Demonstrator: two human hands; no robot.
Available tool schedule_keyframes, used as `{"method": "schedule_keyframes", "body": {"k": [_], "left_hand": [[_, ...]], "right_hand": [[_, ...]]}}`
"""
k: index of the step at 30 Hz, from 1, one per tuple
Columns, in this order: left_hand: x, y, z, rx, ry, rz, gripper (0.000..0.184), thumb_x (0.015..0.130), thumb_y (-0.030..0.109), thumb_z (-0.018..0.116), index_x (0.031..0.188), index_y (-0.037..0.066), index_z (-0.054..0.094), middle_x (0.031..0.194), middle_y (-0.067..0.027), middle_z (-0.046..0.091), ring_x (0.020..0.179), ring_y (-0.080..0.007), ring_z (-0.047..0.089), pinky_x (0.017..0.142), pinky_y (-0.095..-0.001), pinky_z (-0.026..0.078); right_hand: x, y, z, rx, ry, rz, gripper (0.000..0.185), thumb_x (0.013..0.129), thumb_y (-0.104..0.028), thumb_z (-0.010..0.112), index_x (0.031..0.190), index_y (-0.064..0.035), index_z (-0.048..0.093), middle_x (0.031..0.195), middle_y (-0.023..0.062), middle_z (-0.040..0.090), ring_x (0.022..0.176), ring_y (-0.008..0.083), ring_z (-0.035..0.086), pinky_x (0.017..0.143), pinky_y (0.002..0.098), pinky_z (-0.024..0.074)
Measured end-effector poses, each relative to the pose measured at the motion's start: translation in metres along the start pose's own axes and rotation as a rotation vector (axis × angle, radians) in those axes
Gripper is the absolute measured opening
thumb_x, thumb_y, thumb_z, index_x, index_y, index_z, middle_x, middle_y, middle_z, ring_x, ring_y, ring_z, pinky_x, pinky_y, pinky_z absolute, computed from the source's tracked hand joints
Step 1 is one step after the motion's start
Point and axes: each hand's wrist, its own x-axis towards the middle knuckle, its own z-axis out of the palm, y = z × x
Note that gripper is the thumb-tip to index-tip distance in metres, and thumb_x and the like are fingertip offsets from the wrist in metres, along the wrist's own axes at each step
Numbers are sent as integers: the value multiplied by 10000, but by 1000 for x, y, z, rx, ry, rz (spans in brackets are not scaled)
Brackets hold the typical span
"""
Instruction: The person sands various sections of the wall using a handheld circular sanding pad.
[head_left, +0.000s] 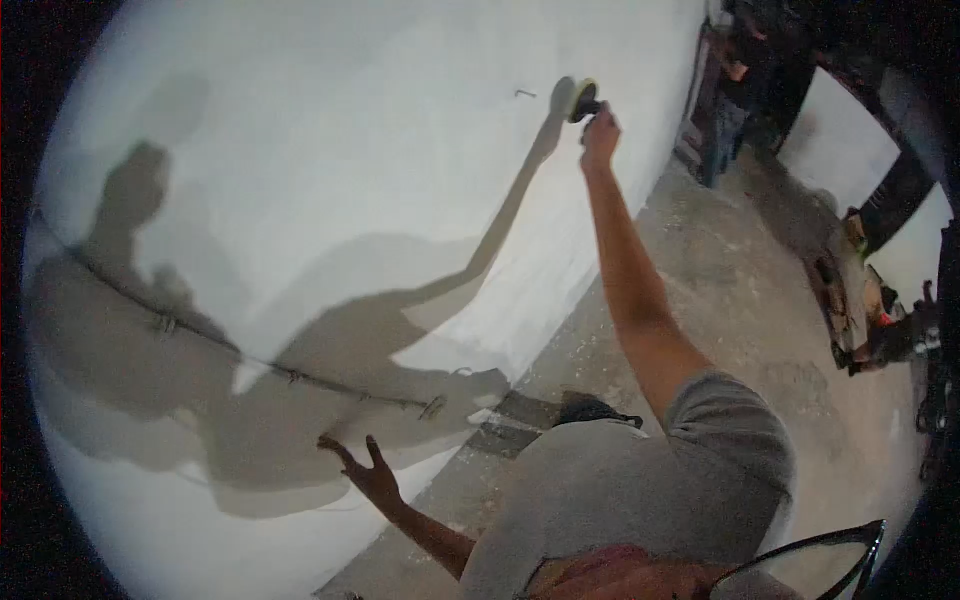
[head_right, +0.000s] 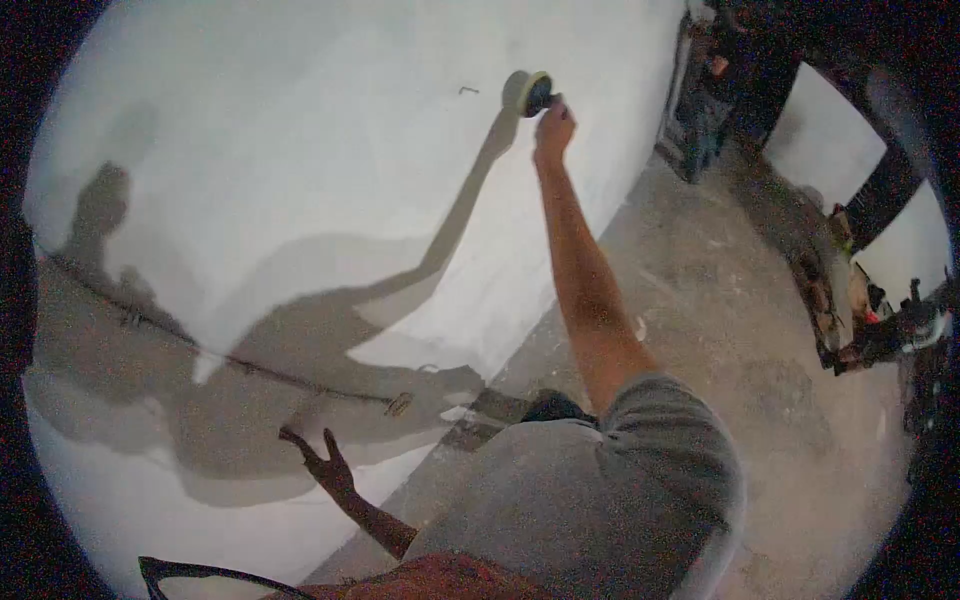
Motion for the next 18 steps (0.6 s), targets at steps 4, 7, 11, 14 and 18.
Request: {"method": "schedule_keyframes", "body": {"k": [4, 7, 11, 14, 18], "left_hand": [[-1, -1, 9, 37, 13, -2, 789, 982, 524, 482, 1580, 208, 76, 1642, -49, 94, 1497, -258, 151, 1172, -627, 58], [-1, -4, 10, 85, 33, 19, 800, 974, 571, 453, 1579, 229, 59, 1642, -45, 86, 1495, -264, 147, 1170, -642, 61], [-2, -1, 13, 62, 7, -22, 804, 969, 575, 459, 1578, 241, 54, 1643, -37, 74, 1495, -267, 145, 1171, -644, 50], [-1, -2, 15, 76, 0, -34, 808, 965, 585, 455, 1578, 247, 53, 1644, -29, 68, 1493, -268, 151, 1173, -642, 47], [-2, -9, 17, 66, 10, -28, 801, 966, 592, 447, 1578, 257, 54, 1645, -19, 69, 1490, -269, 169, 1173, -641, 44]], "right_hand": [[-4, 0, 13, -157, -34, -2, 374, 1035, -379, 479, 769, -122, 540, 534, -66, 361, 420, 52, 317, 387, 255, 273], [-9, 0, 12, -212, -83, -117, 377, 1030, -394, 488, 771, -124, 542, 529, -66, 364, 411, 53, 325, 379, 255, 273], [-22, -4, 22, -119, -109, -77, 393, 1027, -402, 491, 760, -118, 542, 528, -62, 381, 410, 53, 338, 370, 253, 266], [1, 13, 12, -288, -24, -124, 431, 1029, -390, 483, 821, -29, 596, 631, 17, 498, 557, 120, 434, 523, 303, 376], [-17, 1, 20, -375, -101, -392, 484, 1023, -382, 486, 846, 42, 638, 712, 127, 604, 679, 187, 517, 666, 348, 460]]}}
